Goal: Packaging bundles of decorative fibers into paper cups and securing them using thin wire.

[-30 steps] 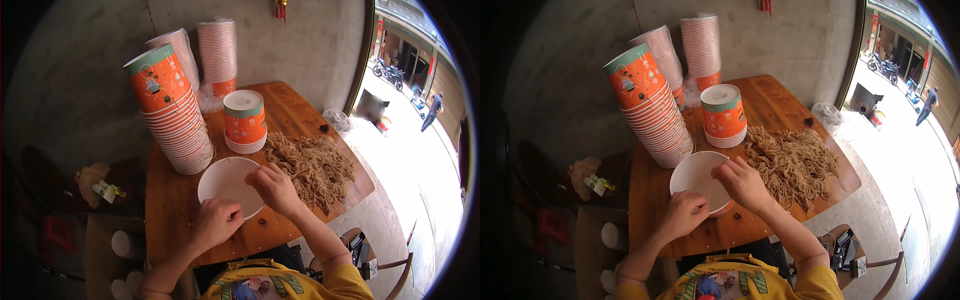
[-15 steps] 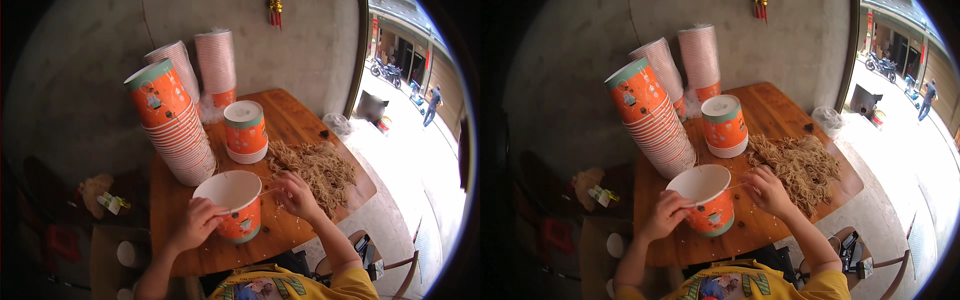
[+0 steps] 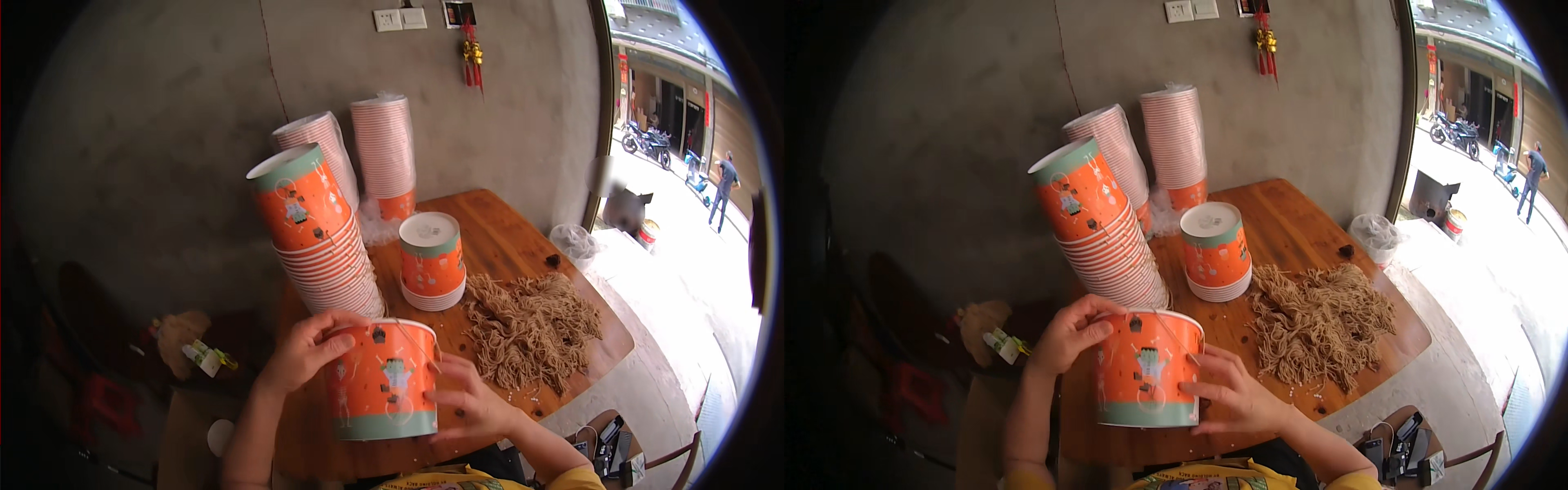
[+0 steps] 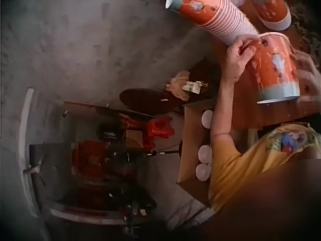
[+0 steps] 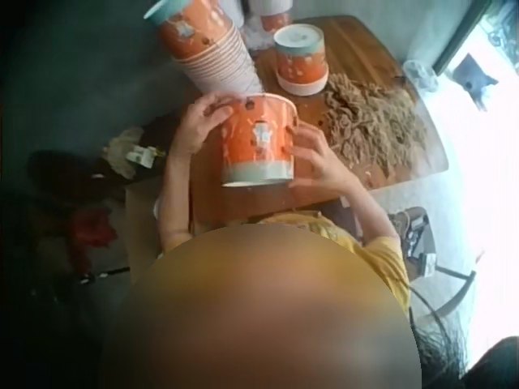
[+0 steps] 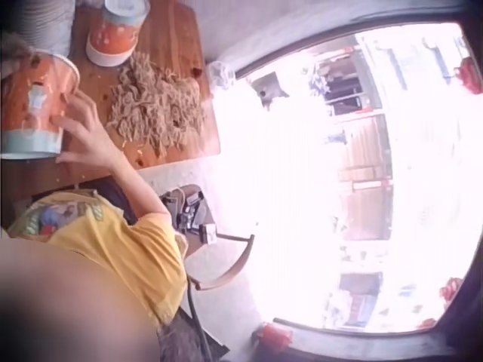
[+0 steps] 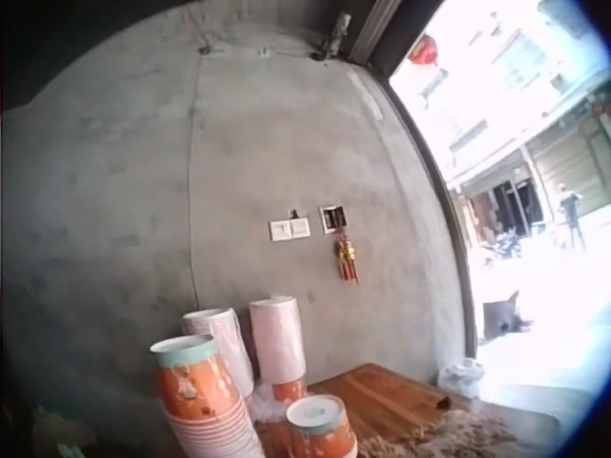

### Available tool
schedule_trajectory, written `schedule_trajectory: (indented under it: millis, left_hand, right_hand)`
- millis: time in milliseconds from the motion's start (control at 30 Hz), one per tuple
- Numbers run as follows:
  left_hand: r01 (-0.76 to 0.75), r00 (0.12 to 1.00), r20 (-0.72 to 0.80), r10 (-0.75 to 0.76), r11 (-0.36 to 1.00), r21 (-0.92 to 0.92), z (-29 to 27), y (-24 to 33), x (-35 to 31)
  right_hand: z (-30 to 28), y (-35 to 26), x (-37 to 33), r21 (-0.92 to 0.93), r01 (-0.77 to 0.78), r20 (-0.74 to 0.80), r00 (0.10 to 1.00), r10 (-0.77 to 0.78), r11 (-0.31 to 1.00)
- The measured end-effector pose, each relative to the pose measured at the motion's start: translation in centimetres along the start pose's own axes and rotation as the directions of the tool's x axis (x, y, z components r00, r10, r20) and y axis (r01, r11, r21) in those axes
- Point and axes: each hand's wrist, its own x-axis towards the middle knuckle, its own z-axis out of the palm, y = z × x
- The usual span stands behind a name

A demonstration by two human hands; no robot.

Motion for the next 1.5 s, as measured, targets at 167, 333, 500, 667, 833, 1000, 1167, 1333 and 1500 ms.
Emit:
schedule_trajectory:
  millis: [167, 333, 500, 667, 833, 1000, 1167, 1333, 1500]
  left_hand:
    - [-0.33, 0.944, -0.088, 0.319, 0.93, -0.162, -3.2, 3.5, 4.2]
    - [-0.603, 0.784, -0.159, 0.6, 0.797, 0.036, -6.7, 7.9, 6.0]
    - [-0.68, 0.529, -0.153, 0.835, 0.525, 0.512, -9.8, 9.7, 11.6]
    - [-0.505, 0.641, -0.331, 0.693, 0.705, 0.498, -14.6, 8.8, 13.2]
    - [-0.328, 0.731, -0.408, 0.547, 0.806, 0.492, -15.9, 6.1, 13.6]
    - [-0.203, 0.818, -0.415, 0.399, 0.875, 0.44, -16.2, 3.3, 14.2]
    - [-0.189, 0.813, -0.437, 0.386, 0.883, 0.429, -16.1, 0.8, 13.1]
    - [-0.297, 0.493, -0.541, 0.681, 0.717, 0.631, -14.7, -1.2, 11.2]
    - [-0.358, 0.634, -0.226, 0.74, 0.54, 0.762, 0.5, -6.4, 6.6]
  right_hand:
    - [-5.3, 1.3, 8.5, 0.034, 0.091, -0.116, 0.989, -0.087, 0.995]
    - [-9.2, 0.9, 22.4, 0.524, -0.084, -0.28, 0.923, 0.264, 0.848]
    - [-10.1, 4.6, 32.8, 0.591, -0.169, -0.258, 0.887, 0.383, 0.789]
    - [-8.4, 9.2, 31.5, 0.425, -0.149, -0.245, 0.931, 0.271, 0.893]
    - [-8.7, 16.2, 23.5, -0.222, -0.386, -0.247, 0.911, 0.331, 0.895]
    - [-8.1, 19.7, 17.5, -0.503, -0.637, -0.154, 0.731, 0.665, 0.584]
    - [-6.1, 21.9, 14.6, -0.602, -0.568, -0.081, 0.743, 0.664, 0.562]
    - [-5.9, 23.7, 14.5, -0.522, -0.491, -0.171, 0.861, 0.479, 0.697]
    - [-7.0, 23.1, 13.9, -0.517, -0.45, -0.267, 0.893, 0.363, 0.728]
